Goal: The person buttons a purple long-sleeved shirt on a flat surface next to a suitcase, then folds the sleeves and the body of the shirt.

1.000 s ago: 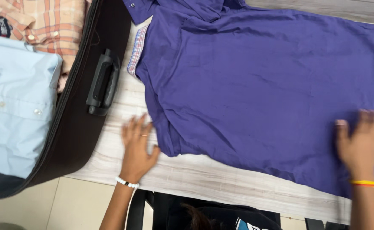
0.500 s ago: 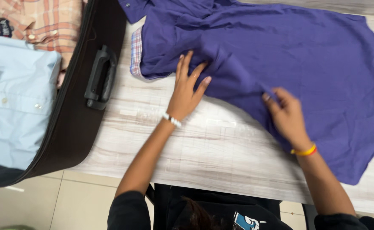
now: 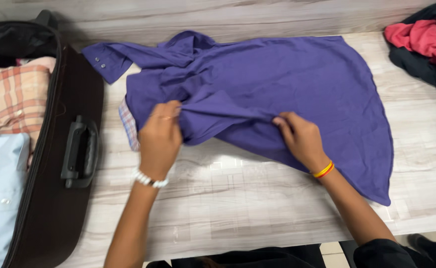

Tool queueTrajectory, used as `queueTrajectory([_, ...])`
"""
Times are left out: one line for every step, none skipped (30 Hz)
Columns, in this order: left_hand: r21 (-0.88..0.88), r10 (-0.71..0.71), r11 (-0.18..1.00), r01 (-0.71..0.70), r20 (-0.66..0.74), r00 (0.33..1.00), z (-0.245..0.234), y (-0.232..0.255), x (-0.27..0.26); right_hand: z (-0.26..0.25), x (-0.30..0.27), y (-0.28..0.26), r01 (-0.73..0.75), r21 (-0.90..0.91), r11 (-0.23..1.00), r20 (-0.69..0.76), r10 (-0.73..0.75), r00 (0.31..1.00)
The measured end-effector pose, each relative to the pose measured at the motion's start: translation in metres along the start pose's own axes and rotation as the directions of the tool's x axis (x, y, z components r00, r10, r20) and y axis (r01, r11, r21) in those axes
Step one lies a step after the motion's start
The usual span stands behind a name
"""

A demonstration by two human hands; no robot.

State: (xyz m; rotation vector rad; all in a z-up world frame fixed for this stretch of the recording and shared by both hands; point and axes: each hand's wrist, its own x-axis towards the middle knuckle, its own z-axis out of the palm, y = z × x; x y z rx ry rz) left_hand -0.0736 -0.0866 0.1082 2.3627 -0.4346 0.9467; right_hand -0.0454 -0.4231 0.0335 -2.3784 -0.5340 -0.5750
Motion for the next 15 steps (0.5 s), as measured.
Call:
queueTrajectory([-0.008, 0.009, 1.0, -0.009, -0.02, 1.0, -0.018, 0.008, 0.006, -0.005, -0.003, -0.007, 0.114, -0.038, 0.993, -0.018, -0.115, 0.993])
queueTrajectory([-0.014, 0.012, 1.0, -0.012, -0.039, 0.999, -0.038, 0.017, 0.012, -0.01, -0.005, -0.013, 0.22, -0.081, 0.972, 0.06, -0.216, 0.975])
queueTrajectory([0.031, -0.12, 0.992, 0.118, 0.049, 0.992, -0.058, 0.024, 0.016, -0.014, -0.008, -0.018, 0.326, -0.115, 0.938, 0.143, -0.31, 0.94])
queueTrajectory([0.085, -0.253, 0.966, 0.243, 0.13, 0.959, -0.079, 0.032, 0.018, -0.018, -0.01, -0.023, 0.433, -0.138, 0.891, 0.23, -0.397, 0.889])
queueTrajectory([0.035, -0.188, 0.982, 0.185, 0.175, 0.966, -0.1, 0.039, 0.018, -0.023, -0.013, -0.028, 0.449, -0.133, 0.884, 0.291, -0.398, 0.87])
queueTrajectory([-0.015, -0.123, 0.992, 0.129, 0.214, 0.969, -0.119, 0.044, 0.015, -0.026, -0.016, -0.034, 0.466, -0.123, 0.876, 0.351, -0.401, 0.846])
queueTrajectory([0.046, -0.234, 0.972, 0.232, 0.32, 0.918, -0.136, 0.048, 0.008, -0.031, -0.019, -0.039, 0.483, -0.112, 0.868, 0.409, -0.403, 0.819])
queueTrajectory([0.119, -0.343, 0.939, 0.323, 0.414, 0.843, -0.15, 0.05, -0.001, -0.037, -0.02, -0.043, 0.445, -0.098, 0.89, 0.463, -0.355, 0.812])
queueTrajectory([0.158, -0.357, 0.932, 0.327, 0.568, 0.742, -0.164, 0.046, -0.01, -0.044, -0.022, -0.046, 0.406, -0.087, 0.91, 0.516, -0.308, 0.799])
queueTrajectory([0.196, -0.364, 0.925, 0.325, 0.701, 0.613, -0.176, 0.039, -0.021, -0.053, -0.025, -0.048, 0.364, -0.08, 0.928, 0.569, -0.258, 0.781])
queueTrajectory([0.234, -0.364, 0.919, 0.317, 0.809, 0.461, -0.182, 0.032, -0.034, -0.062, -0.029, -0.05, 0.313, -0.053, 0.948, 0.59, -0.223, 0.776])
queueTrajectory([0.007, -0.155, 0.945, 0.327, 0.89, 0.43, -0.181, 0.026, -0.048, -0.072, -0.032, -0.051, 0.262, -0.029, 0.965, 0.61, -0.19, 0.769])
queueTrajectory([-0.22, 0.068, 0.913, 0.344, 0.913, 0.402, -0.178, 0.021, -0.061, -0.085, -0.037, -0.053, 0.187, -0.012, 0.982, 0.681, -0.129, 0.721])
queueTrajectory([-0.239, 0.112, 0.872, 0.427, 0.947, 0.302, -0.174, 0.014, -0.069, -0.095, -0.039, -0.055, 0.113, -0.004, 0.994, 0.743, -0.073, 0.666])
queueTrajectory([-0.235, 0.153, 0.828, 0.509, 0.968, 0.198, -0.17, 0.009, -0.075, -0.103, -0.038, -0.054, 0.0, 0.033, 0.999, 0.81, -0.026, 0.586])
